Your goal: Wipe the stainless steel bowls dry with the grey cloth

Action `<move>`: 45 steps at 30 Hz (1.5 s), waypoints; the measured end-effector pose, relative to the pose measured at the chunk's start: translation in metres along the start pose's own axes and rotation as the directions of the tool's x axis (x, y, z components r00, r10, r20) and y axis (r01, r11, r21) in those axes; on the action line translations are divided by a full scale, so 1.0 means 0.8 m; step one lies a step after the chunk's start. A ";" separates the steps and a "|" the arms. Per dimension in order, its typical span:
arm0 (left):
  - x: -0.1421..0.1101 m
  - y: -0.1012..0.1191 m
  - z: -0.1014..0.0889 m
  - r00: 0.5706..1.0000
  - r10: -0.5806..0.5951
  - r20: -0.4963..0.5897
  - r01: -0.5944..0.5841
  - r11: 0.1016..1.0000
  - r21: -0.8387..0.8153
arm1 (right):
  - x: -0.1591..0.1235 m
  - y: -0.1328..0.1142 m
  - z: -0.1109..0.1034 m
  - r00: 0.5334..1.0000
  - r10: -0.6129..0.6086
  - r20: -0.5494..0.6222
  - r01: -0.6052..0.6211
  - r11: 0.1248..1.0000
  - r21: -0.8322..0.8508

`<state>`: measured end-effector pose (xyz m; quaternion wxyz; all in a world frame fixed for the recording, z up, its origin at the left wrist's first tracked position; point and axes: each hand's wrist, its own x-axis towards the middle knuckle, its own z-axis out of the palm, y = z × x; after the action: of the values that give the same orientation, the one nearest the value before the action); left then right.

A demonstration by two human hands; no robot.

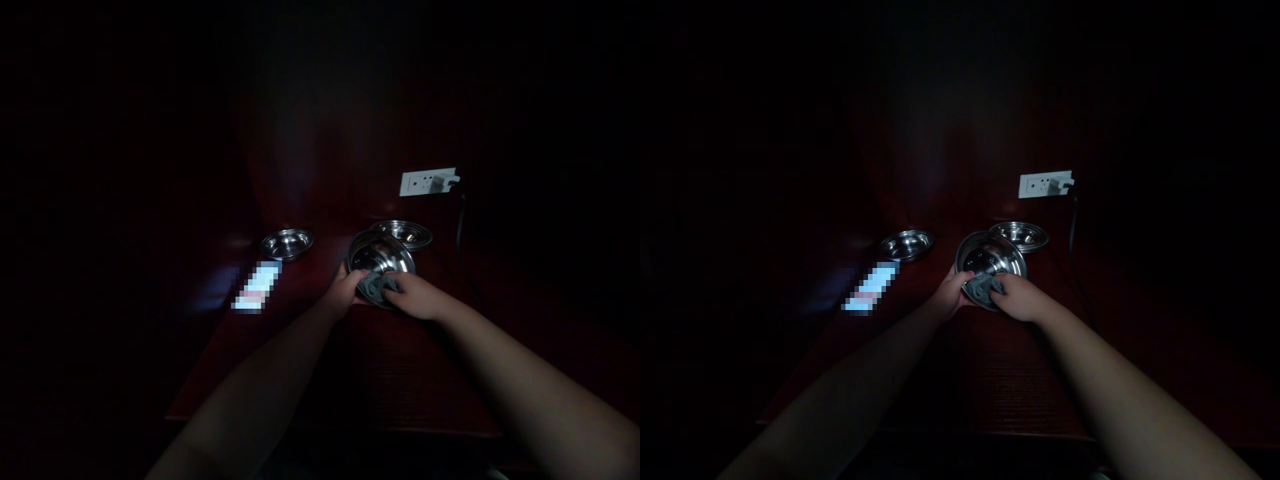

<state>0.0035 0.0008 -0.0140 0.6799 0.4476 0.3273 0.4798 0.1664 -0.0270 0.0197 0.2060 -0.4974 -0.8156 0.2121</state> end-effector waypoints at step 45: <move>-0.003 -0.001 -0.002 0.998 -0.017 0.068 0.019 0.999 -0.033 | 0.000 0.002 0.001 0.999 -0.038 -0.025 0.038 0.999 0.008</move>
<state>0.0017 -0.0011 -0.0156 0.7024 0.4492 0.2999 0.4635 0.1670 -0.0261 0.0178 0.2219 -0.4835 -0.8214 0.2054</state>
